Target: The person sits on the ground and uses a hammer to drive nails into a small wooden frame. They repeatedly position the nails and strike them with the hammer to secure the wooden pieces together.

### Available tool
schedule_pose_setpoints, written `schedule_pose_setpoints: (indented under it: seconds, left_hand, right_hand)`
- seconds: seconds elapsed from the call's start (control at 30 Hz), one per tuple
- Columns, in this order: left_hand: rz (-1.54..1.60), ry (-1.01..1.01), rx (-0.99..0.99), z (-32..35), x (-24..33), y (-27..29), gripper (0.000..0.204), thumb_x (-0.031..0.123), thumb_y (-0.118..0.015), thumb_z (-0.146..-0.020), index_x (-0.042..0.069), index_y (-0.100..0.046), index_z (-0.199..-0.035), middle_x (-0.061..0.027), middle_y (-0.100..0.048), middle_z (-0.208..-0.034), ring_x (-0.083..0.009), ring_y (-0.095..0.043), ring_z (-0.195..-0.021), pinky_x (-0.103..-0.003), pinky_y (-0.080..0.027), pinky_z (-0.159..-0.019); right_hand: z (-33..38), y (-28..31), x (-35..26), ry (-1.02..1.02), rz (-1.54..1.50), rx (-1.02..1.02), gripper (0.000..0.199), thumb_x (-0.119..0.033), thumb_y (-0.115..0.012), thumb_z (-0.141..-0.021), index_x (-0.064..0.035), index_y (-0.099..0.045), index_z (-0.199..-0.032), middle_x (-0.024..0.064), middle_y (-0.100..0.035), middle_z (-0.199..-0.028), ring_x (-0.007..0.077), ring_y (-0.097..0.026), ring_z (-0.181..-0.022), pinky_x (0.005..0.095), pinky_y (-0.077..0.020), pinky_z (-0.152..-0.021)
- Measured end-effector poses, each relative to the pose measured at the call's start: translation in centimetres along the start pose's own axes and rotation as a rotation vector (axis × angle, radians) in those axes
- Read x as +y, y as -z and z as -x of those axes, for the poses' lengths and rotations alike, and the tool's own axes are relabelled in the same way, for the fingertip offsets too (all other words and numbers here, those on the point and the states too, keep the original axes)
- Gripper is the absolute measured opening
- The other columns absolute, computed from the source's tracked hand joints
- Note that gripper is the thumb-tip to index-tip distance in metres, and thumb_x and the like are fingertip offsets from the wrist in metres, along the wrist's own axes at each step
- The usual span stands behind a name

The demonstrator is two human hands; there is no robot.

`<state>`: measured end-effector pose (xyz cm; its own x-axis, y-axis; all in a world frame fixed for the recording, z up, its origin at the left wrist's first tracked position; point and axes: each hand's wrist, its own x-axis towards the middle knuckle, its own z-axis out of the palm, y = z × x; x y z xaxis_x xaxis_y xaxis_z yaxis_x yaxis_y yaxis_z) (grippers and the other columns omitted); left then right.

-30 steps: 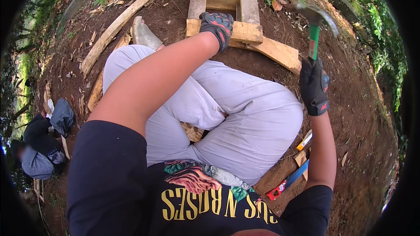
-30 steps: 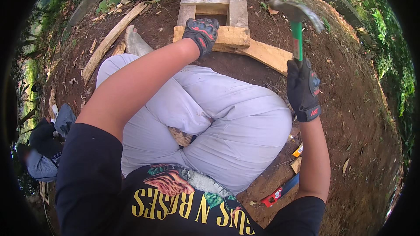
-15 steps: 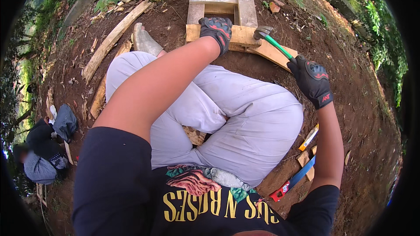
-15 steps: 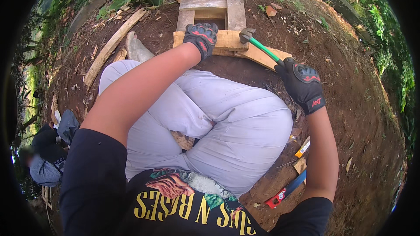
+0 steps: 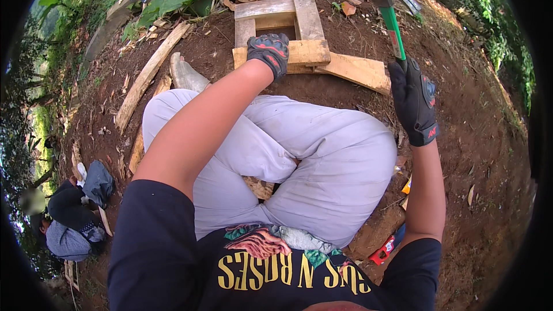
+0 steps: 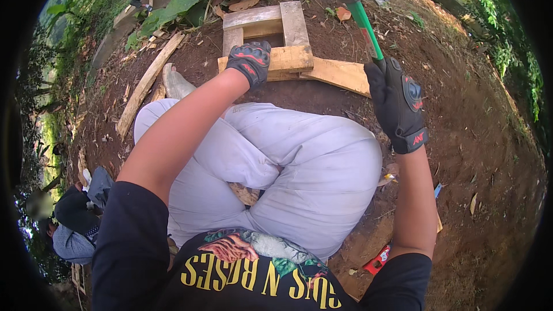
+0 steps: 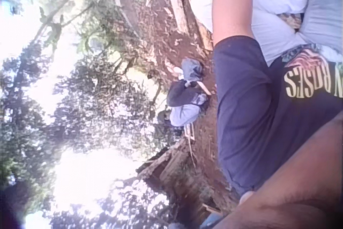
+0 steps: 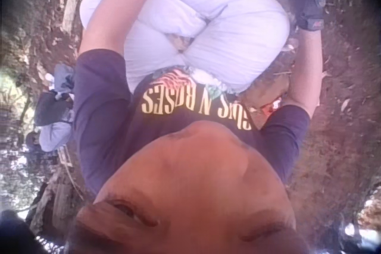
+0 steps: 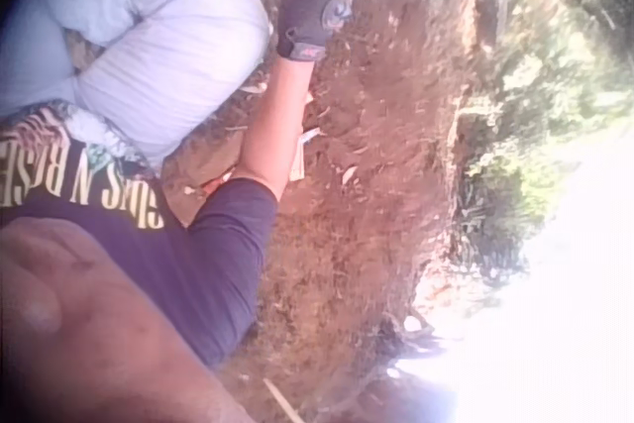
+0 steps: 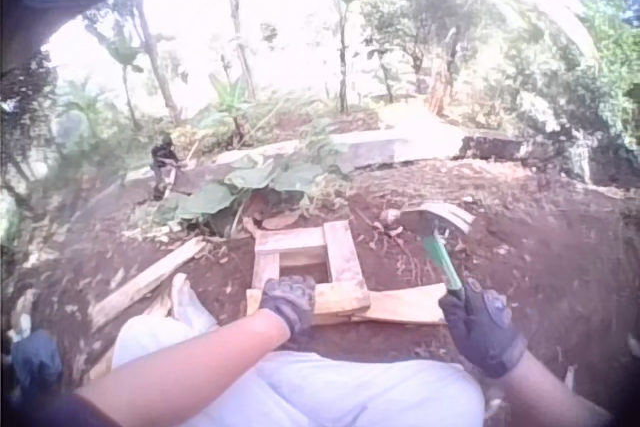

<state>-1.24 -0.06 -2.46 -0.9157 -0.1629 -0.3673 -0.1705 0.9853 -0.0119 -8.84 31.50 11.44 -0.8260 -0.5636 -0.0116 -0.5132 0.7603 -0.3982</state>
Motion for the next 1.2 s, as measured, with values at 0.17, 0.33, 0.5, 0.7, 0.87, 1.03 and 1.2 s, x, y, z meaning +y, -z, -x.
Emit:
schedule_pose_setpoints:
  seconds: [0.17,0.33,0.5,0.7,0.87,1.03,1.2]
  left_hand:
    - [0.029,-0.046,-0.057,0.3,0.9,1.9,0.059,0.033,-0.078,-0.084,0.008,-0.061,-0.134,-0.0150,-0.073,-0.131,-0.0332,-0.072,-0.121,-0.053,-0.056,-0.101]
    - [0.132,-0.050,-0.170,0.5,0.8,3.9,0.093,0.061,-0.086,-0.076,0.003,-0.056,-0.142,-0.0227,-0.068,-0.140,-0.0394,-0.067,-0.129,-0.048,-0.055,-0.108]
    - [0.252,-0.127,-0.149,-0.6,3.3,3.9,0.099,0.067,-0.084,-0.077,0.001,-0.056,-0.146,-0.0243,-0.068,-0.140,-0.0381,-0.067,-0.130,-0.047,-0.054,-0.108]
    - [0.170,-0.095,-0.096,-0.2,5.3,5.1,0.096,0.071,-0.079,-0.083,0.000,-0.057,-0.142,-0.0236,-0.071,-0.134,-0.0394,-0.069,-0.126,-0.047,-0.054,-0.105]
    - [0.109,-0.085,-0.051,-0.2,5.5,4.3,0.090,0.068,-0.077,-0.085,0.000,-0.060,-0.141,-0.0257,-0.070,-0.135,-0.0396,-0.069,-0.125,-0.049,-0.055,-0.106]
    - [0.080,-0.097,-0.028,-0.6,5.3,3.1,0.089,0.067,-0.076,-0.087,-0.001,-0.058,-0.141,-0.0265,-0.071,-0.133,-0.0396,-0.071,-0.124,-0.049,-0.056,-0.104]
    - [0.079,-0.069,-0.134,-0.6,6.0,4.4,0.091,0.066,-0.076,-0.088,0.003,-0.056,-0.150,-0.0235,-0.067,-0.143,-0.0391,-0.065,-0.134,-0.048,-0.052,-0.111]
  right_hand:
    - [1.4,-3.3,4.7,0.062,0.334,-0.350,0.036,-0.042,-0.056,-0.111,-0.0103,-0.073,-0.117,0.0172,-0.076,-0.095,0.0390,-0.074,-0.087,0.0510,-0.0572,-0.075]
    - [0.7,1.5,1.3,0.009,0.099,-0.019,0.035,-0.042,-0.063,-0.108,-0.0082,-0.070,-0.106,0.0185,-0.071,-0.085,0.0402,-0.069,-0.075,0.0524,-0.0533,-0.067]
    - [-0.9,0.6,-4.3,-0.288,-0.628,0.212,0.044,-0.043,-0.059,-0.109,-0.0012,-0.070,-0.100,0.0223,-0.069,-0.086,0.0389,-0.069,-0.086,0.0488,-0.0542,-0.075]
    - [-3.8,-3.3,-5.0,-0.766,-1.505,0.308,0.035,-0.035,-0.065,-0.110,-0.0026,-0.064,-0.095,0.0019,-0.058,-0.070,0.0145,-0.056,-0.056,0.0366,-0.0478,-0.051]
    - [-3.1,-1.9,0.8,-0.763,-1.718,0.427,0.027,-0.032,-0.066,-0.109,-0.0062,-0.060,-0.100,0.0005,-0.054,-0.072,0.0139,-0.049,-0.055,0.0365,-0.0449,-0.052]
    - [-1.6,-1.1,3.5,-0.710,-1.926,0.642,0.024,-0.030,-0.060,-0.111,-0.0067,-0.057,-0.103,0.0002,-0.050,-0.075,0.0145,-0.046,-0.060,0.0397,-0.0423,-0.057]
    - [-1.6,-1.8,4.5,-0.714,-2.096,0.674,0.023,-0.029,-0.058,-0.111,-0.0072,-0.057,-0.103,0.0027,-0.049,-0.078,0.0164,-0.046,-0.062,0.0434,-0.0420,-0.060]
